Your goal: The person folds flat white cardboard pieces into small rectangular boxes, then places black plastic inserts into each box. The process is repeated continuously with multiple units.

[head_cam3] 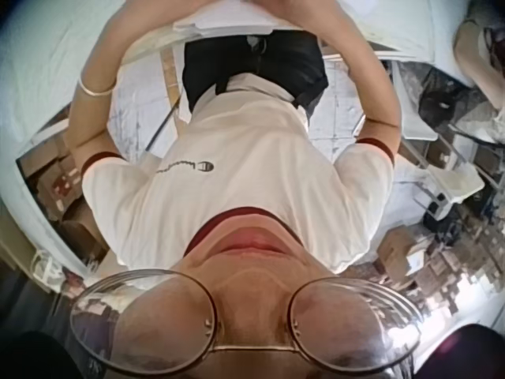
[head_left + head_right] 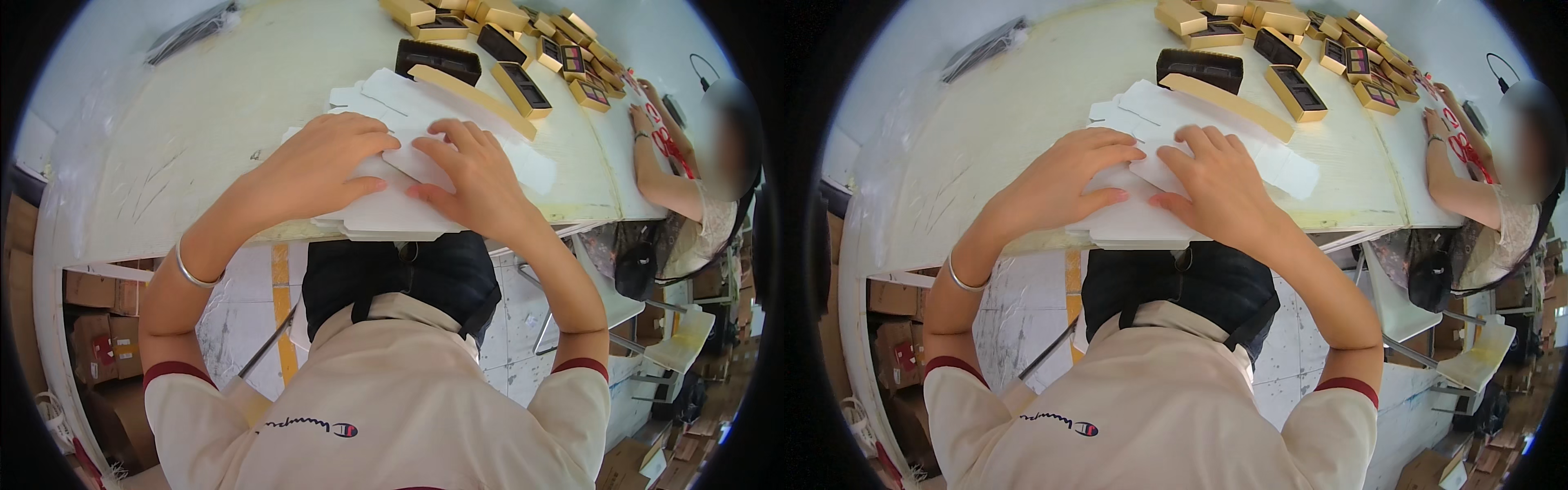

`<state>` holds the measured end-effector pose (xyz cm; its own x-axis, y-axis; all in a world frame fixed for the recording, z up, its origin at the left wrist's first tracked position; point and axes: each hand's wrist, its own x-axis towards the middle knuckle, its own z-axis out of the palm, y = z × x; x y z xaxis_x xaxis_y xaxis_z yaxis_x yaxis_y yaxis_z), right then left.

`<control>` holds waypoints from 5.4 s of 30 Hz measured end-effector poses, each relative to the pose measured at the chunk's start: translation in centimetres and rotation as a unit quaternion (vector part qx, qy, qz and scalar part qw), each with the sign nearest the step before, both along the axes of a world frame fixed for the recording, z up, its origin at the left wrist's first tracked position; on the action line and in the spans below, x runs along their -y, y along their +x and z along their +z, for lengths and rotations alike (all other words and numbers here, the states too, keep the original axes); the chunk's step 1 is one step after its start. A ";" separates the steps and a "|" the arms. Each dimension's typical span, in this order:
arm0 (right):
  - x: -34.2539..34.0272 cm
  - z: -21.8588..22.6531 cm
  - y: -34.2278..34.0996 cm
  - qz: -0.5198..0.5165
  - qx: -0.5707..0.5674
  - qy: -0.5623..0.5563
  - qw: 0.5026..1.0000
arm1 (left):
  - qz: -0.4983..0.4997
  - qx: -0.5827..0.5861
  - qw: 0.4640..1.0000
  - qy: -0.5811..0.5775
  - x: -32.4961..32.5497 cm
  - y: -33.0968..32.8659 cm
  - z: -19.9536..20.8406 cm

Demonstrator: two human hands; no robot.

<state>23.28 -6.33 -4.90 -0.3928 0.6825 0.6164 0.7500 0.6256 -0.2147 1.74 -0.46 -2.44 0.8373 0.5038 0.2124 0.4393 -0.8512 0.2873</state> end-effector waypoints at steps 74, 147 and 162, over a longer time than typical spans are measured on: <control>1.2 0.2 1.6 0.207 -0.070 -0.157 0.963 | -0.035 0.144 0.919 -0.366 3.0 -2.6 -0.2; 3.3 5.3 3.8 -0.002 0.103 0.047 0.994 | -0.139 0.108 0.980 -0.090 1.4 -3.3 4.7; 3.6 3.3 2.5 0.053 0.034 -0.036 0.997 | -0.018 0.084 0.996 0.002 3.3 -1.7 -1.1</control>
<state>25.77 -9.93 -1.60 -0.5040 0.6759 0.5377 0.6946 0.6872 -0.2128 0.07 -3.76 -3.52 0.8071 0.4729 0.3535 0.3544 -0.8669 0.3506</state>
